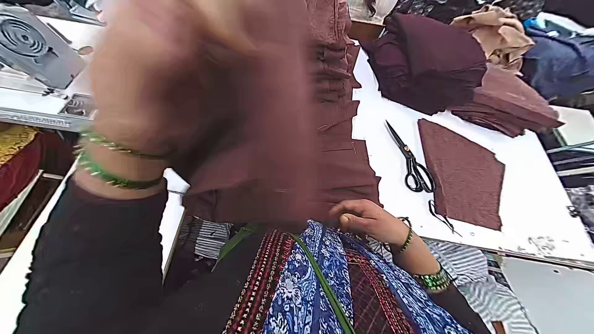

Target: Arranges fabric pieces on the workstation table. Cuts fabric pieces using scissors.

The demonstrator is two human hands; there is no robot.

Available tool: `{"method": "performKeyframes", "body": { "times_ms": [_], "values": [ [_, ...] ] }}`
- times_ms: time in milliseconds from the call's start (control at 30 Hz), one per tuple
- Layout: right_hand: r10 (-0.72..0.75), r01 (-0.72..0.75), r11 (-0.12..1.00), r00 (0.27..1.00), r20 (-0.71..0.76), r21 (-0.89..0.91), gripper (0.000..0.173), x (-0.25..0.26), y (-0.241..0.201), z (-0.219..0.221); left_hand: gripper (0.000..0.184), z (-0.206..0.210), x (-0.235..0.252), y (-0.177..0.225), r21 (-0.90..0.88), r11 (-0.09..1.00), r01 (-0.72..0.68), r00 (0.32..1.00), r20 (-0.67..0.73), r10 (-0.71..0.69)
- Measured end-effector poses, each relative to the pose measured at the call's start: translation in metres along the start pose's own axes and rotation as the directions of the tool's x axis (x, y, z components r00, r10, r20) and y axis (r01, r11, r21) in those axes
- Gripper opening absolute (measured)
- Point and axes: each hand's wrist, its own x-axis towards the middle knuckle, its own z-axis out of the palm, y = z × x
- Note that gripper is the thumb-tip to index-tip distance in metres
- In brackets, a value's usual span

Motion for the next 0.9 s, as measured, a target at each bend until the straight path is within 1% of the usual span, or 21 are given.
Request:
{"method": "performKeyframes", "body": {
  "times_ms": [33, 67, 133, 167, 200, 233, 300, 367, 400, 467, 533, 567, 600, 633, 667, 700, 733, 767, 833, 867, 900],
  "values": [
    [0.088, -0.086, 0.995, 0.996, -0.033, 0.041, 0.038, -0.011, 0.007, -0.002, 0.043, 0.017, 0.027, -0.002, 0.166, 0.975, 0.151, 0.989, -0.033, -0.147],
    [0.171, -0.166, 0.982, 0.984, -0.049, 0.094, 0.032, -0.02, 0.014, -0.002, 0.052, 0.024, 0.045, -0.015, 0.296, 0.933, 0.205, 0.976, 0.004, -0.216],
    [0.32, -0.306, 0.942, 0.943, -0.094, 0.135, 0.025, -0.026, 0.02, 0.003, 0.053, 0.015, 0.053, -0.065, 0.489, 0.843, 0.224, 0.957, 0.055, -0.286],
    [0.392, -0.384, 0.92, 0.91, -0.132, 0.083, 0.022, -0.021, 0.018, 0.005, 0.054, 0.007, 0.044, -0.097, 0.543, 0.789, 0.287, 0.935, 0.022, -0.355],
    [0.404, -0.414, 0.91, 0.893, -0.2, -0.01, 0.026, -0.012, 0.018, 0.006, 0.058, 0.005, 0.031, -0.13, 0.566, 0.722, 0.398, 0.887, -0.034, -0.461],
    [0.373, -0.418, 0.901, 0.883, -0.285, -0.115, 0.029, -0.002, 0.019, 0.008, 0.066, 0.011, 0.016, -0.161, 0.556, 0.654, 0.513, 0.814, -0.071, -0.577],
    [0.188, -0.33, 0.899, 0.884, -0.428, -0.289, 0.042, 0.019, 0.021, 0.009, 0.086, 0.046, -0.006, -0.206, 0.504, 0.552, 0.665, 0.656, -0.042, -0.753],
    [0.001, -0.184, 0.909, 0.898, -0.44, -0.374, 0.061, 0.041, 0.024, 0.007, 0.102, 0.088, -0.005, -0.221, 0.49, 0.543, 0.682, 0.596, 0.056, -0.801],
    [-0.058, -0.132, 0.916, 0.891, -0.451, -0.379, 0.063, 0.048, 0.022, 0.008, 0.102, 0.102, 0.002, -0.217, 0.424, 0.576, 0.699, 0.597, 0.098, -0.796],
    [-0.171, -0.079, 0.894, 0.85, -0.499, -0.441, 0.056, 0.05, 0.019, 0.01, 0.092, 0.107, 0.021, -0.202, 0.277, 0.597, 0.753, 0.57, 0.179, -0.802],
    [-0.246, -0.062, 0.879, 0.791, -0.561, -0.473, 0.055, 0.04, 0.024, 0.005, 0.085, 0.093, 0.045, -0.175, 0.378, 0.577, 0.724, 0.568, 0.148, -0.81],
    [-0.273, -0.038, 0.895, 0.743, -0.611, -0.445, 0.055, 0.035, 0.031, 0.001, 0.083, 0.082, 0.056, -0.157, 0.479, 0.572, 0.666, 0.606, 0.099, -0.789],
    [-0.261, -0.019, 0.922, 0.708, -0.656, -0.388, 0.057, 0.03, 0.041, -0.004, 0.081, 0.071, 0.065, -0.139, 0.572, 0.578, 0.581, 0.699, 0.012, -0.715],
    [-0.205, -0.021, 0.95, 0.713, -0.671, -0.313, 0.063, 0.026, 0.049, -0.011, 0.08, 0.057, 0.072, -0.121, 0.657, 0.579, 0.483, 0.811, -0.086, -0.579],
    [-0.146, -0.04, 0.967, 0.719, -0.679, -0.25, 0.065, 0.022, 0.058, -0.017, 0.081, 0.04, 0.082, -0.103, 0.717, 0.563, 0.411, 0.888, -0.175, -0.425],
    [-0.086, -0.064, 0.98, 0.724, -0.685, -0.191, 0.064, 0.019, 0.068, -0.02, 0.081, 0.02, 0.094, -0.086, 0.75, 0.539, 0.383, 0.92, -0.256, -0.297],
    [-0.057, -0.078, 0.984, 0.718, -0.694, -0.162, 0.061, 0.018, 0.074, -0.022, 0.079, -0.002, 0.108, -0.071, 0.763, 0.504, 0.406, 0.914, -0.337, -0.225],
    [-0.06, -0.085, 0.982, 0.707, -0.704, -0.168, 0.057, 0.019, 0.078, -0.022, 0.071, -0.026, 0.124, -0.061, 0.761, 0.462, 0.455, 0.889, -0.423, -0.178],
    [-0.091, -0.099, 0.971, 0.693, -0.715, -0.219, 0.048, 0.023, 0.082, -0.02, 0.043, -0.079, 0.154, -0.066, 0.746, 0.335, 0.575, 0.811, -0.575, -0.11],
    [-0.125, -0.106, 0.959, 0.674, -0.728, -0.263, 0.044, 0.026, 0.083, -0.018, 0.04, -0.105, 0.169, -0.077, 0.709, 0.243, 0.662, 0.748, -0.643, -0.162],
    [-0.162, -0.116, 0.944, 0.653, -0.74, -0.308, 0.041, 0.029, 0.086, -0.018, 0.044, -0.131, 0.183, -0.092, 0.661, 0.155, 0.734, 0.676, -0.692, -0.253]
  ]
}}
